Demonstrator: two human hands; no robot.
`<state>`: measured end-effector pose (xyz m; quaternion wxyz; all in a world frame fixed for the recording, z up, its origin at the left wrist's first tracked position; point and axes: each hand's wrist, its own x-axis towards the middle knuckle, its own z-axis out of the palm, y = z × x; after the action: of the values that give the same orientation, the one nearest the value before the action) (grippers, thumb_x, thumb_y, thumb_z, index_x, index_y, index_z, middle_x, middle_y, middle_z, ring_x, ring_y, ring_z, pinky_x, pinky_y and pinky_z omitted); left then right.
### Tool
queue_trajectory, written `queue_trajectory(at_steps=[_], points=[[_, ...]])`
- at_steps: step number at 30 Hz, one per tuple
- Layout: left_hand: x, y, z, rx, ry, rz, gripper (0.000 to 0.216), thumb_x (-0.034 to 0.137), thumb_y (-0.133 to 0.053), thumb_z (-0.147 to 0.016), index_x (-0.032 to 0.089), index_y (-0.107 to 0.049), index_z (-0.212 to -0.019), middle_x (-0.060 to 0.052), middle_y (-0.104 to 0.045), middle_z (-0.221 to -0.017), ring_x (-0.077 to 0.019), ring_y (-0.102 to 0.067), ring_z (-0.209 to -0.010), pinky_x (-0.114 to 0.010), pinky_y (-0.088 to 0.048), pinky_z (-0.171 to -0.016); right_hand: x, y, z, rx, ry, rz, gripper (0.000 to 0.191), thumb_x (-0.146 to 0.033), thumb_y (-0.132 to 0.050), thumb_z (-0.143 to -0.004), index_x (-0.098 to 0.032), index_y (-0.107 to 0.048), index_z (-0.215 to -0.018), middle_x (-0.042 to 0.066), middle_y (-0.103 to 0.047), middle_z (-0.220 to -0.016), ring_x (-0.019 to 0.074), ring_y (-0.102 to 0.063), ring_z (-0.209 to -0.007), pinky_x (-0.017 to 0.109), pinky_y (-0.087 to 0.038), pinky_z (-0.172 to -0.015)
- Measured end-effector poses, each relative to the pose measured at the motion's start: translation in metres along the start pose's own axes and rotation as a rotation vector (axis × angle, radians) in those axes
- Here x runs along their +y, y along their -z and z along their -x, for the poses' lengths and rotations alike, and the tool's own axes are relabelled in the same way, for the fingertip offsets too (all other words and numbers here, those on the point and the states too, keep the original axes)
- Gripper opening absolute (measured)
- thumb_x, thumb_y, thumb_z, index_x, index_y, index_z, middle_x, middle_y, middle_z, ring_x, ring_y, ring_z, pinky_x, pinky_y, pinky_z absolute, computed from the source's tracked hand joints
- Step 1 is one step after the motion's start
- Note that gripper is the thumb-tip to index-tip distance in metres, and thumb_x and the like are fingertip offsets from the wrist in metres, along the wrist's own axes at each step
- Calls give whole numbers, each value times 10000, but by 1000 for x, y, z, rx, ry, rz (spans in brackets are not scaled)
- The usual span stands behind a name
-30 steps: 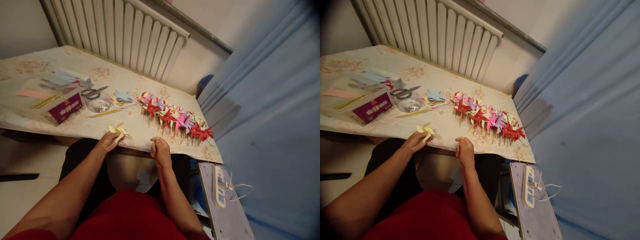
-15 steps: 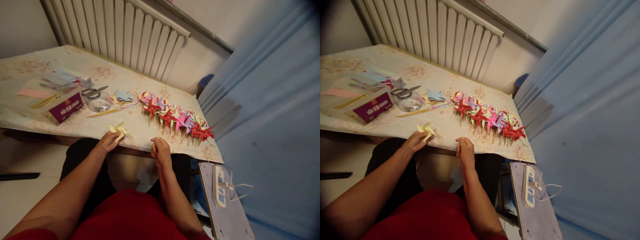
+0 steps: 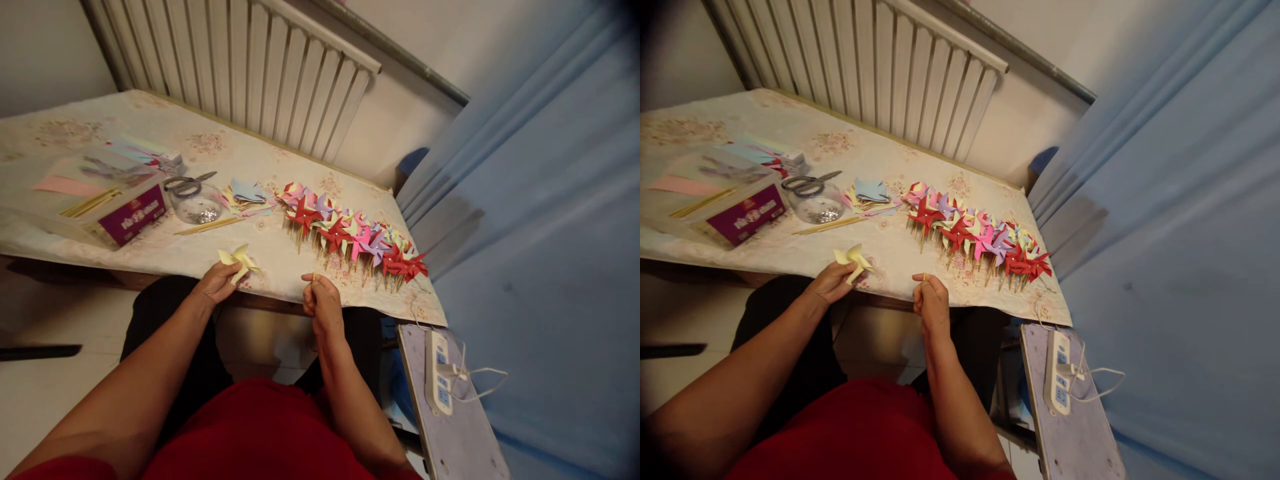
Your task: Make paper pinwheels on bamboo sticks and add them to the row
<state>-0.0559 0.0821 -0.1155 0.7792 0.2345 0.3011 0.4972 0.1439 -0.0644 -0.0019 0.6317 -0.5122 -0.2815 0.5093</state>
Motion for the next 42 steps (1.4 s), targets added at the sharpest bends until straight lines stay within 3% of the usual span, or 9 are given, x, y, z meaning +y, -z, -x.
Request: queue_trajectory(at_steps=[7,14,42], points=[[1,0,1,7,10,-14,247,16,-714,-640,72,-688,-879,-94,-709,-816,-153,-661,-652,-262,-594,-611,1,2,-1,15,13,12,215,-398,-564,-772,-185,-577,-798,-117,-376,-423,35,-165,-343,173,-110,-346],[1,-1,1,9,17,-13,225,13,-718,-631,67,-685,-846,-96,-707,-794,-147,-651,-632,-255,-583,-603,-3,1,1,-3,1,-15,194,-332,-583,-709,-174,-596,-821,-107,-423,-441,27,-180,-343,169,-110,-350],[4,-4,3,23,41,0,222,7,-719,-624,70,-666,-830,-94,-703,-781,-148,-656,-627,-268,-591,-609,2,4,0,-27,16,-41,243,-413,-617,-750,-171,-592,-752,-104,-397,-431,27,-174,-356,173,-119,-360]])
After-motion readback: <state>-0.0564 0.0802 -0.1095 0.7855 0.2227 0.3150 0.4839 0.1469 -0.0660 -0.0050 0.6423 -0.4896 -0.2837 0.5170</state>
